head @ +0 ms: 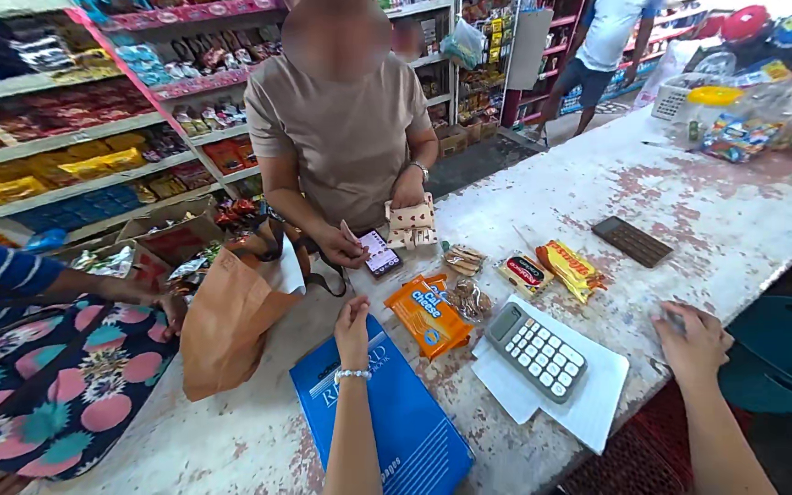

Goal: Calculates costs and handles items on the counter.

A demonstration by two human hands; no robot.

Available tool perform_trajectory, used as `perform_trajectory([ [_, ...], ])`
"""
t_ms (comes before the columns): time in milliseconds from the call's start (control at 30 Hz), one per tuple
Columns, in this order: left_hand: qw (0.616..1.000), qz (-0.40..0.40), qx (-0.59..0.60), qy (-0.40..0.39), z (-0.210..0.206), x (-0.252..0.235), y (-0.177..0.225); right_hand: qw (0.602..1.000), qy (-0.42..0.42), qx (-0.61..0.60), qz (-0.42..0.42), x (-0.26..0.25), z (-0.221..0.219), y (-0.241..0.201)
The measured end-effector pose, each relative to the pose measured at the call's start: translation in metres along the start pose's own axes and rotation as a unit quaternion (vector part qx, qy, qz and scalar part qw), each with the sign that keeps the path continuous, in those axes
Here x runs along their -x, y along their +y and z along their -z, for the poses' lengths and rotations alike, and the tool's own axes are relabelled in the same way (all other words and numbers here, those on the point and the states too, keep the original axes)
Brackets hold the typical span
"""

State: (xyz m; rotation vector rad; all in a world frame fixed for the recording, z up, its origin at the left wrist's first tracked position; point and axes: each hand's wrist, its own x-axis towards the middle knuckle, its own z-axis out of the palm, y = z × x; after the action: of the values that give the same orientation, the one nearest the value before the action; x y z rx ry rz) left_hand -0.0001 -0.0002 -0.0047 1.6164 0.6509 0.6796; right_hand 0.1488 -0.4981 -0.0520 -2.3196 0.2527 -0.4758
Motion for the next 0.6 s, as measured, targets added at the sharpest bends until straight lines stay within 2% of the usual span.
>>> perform_trajectory([
  [600, 1.0, 0.0, -0.002, -0.001, 0.0008, -0.0012, 0.0018, 1.0, 0.003, -0.008, 0.005, -0.0014, -0.0027, -0.0008],
])
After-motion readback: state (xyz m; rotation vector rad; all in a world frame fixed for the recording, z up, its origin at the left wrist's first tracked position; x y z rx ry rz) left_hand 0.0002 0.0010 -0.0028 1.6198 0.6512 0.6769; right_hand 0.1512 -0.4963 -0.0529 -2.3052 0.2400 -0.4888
